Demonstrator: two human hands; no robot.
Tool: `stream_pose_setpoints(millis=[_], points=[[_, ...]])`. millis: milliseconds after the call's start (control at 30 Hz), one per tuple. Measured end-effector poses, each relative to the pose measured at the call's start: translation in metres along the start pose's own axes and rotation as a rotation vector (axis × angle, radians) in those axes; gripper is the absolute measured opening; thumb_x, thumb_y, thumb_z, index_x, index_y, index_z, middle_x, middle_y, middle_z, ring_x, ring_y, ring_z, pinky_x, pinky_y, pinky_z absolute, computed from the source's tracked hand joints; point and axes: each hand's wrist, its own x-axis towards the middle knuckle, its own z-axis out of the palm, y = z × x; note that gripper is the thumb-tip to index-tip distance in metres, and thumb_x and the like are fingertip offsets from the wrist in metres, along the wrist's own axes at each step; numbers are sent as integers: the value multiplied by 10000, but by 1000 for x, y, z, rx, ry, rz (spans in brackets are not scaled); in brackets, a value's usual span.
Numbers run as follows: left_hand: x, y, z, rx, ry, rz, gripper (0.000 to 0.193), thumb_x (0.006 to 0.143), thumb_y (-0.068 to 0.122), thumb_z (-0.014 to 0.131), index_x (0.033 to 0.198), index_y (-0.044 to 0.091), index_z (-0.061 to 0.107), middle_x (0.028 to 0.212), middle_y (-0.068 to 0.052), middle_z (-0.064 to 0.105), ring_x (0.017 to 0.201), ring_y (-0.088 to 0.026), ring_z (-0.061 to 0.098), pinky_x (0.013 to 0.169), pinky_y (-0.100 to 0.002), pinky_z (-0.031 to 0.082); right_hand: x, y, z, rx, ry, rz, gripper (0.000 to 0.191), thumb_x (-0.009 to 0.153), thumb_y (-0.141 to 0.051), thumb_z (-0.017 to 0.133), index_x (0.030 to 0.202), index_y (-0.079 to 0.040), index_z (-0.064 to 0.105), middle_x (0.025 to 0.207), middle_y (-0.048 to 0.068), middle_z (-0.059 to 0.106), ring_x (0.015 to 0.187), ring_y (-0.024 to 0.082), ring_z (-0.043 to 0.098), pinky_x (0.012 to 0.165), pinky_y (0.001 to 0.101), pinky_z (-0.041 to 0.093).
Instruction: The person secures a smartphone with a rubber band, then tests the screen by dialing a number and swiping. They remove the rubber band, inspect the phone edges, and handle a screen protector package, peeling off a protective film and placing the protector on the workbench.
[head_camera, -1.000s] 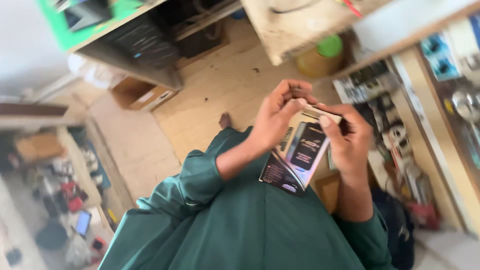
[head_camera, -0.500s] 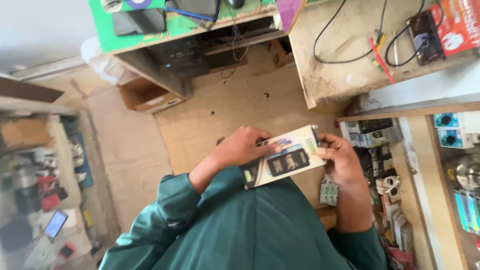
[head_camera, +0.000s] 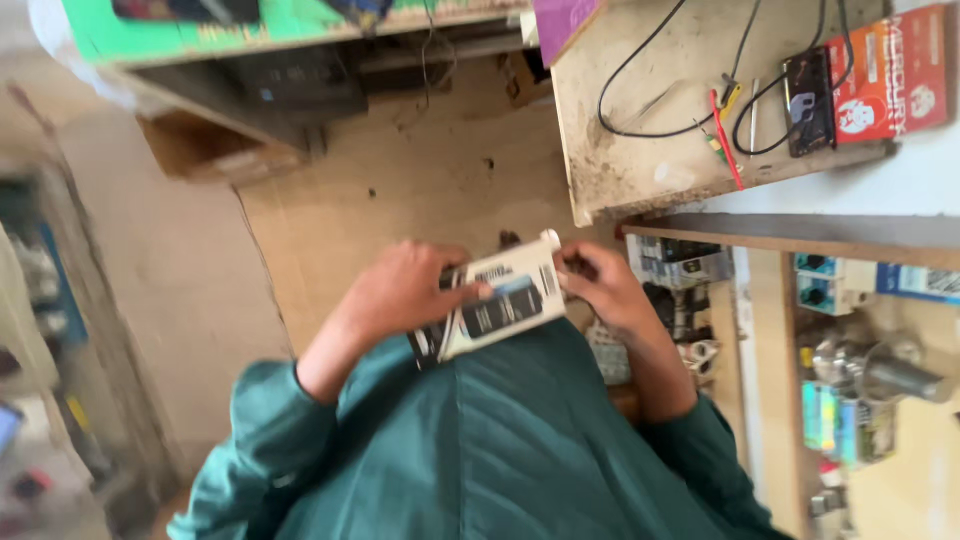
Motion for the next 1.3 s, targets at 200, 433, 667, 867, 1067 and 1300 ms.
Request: stream_pose_setpoints(millis=[200, 433, 667, 867, 1067, 1300], points=[[31, 49, 23, 4, 90, -154, 407, 855, 523, 723, 922, 125, 776, 680, -158, 689, 700, -370, 676, 668, -481, 529, 48, -20, -64, -179, -337, -164, 241, 830, 29, 730, 1011, -30, 583, 990, -31, 620, 951, 31, 576, 827, 230, 508], [75, 94, 62, -108, 194, -214, 380, 833, 488, 753, 950, 130, 794, 669, -158, 683, 661, -354, 683, 626, -456, 527, 67, -51, -138, -440, -337, -34, 160, 815, -13, 781, 896, -24, 644, 759, -52, 564, 699, 25, 499, 610, 226, 428], [113, 109, 83, -207, 293, -191, 332, 849, 405, 770, 965, 95, 788, 668, -168, 662, 575, -319, 625, 573, -420, 498, 67, -88, -190, -462, -218, -229, 117, 904, -113, 766, 936, -19, 705, 856, -31, 674, 762, 26, 566, 686, 213, 471], [147, 103, 98, -378, 298, -162, 358, 890, 367, 752, 992, 24, 748, 664, -151, 661, 552, -195, 598, 561, -360, 495, 73, -81, -213, -309, 187, -419, 177, 998, -180, 732, 1008, -16, 668, 892, -11, 652, 818, 57, 564, 739, 235, 463], [188, 79, 128, -401, 301, -156, 367, 922, 367, 734, 1022, 14, 733, 676, -155, 666, 565, -174, 610, 577, -360, 492, 95, -94, -267, 193, 551, -420, 247, 959, -140, 787, 1138, -6, 681, 975, 57, 692, 813, 157, 638, 682, 301, 542], [293, 60, 197, -445, 508, -145, 348, 965, 340, 657, 975, -8, 640, 781, -208, 681, 676, -341, 668, 614, -455, 503, 39, -104, -327, 290, 481, -724, 326, 1035, -28, 789, 1317, 57, 648, 1259, 137, 693, 1160, 245, 699, 1028, 363, 598]])
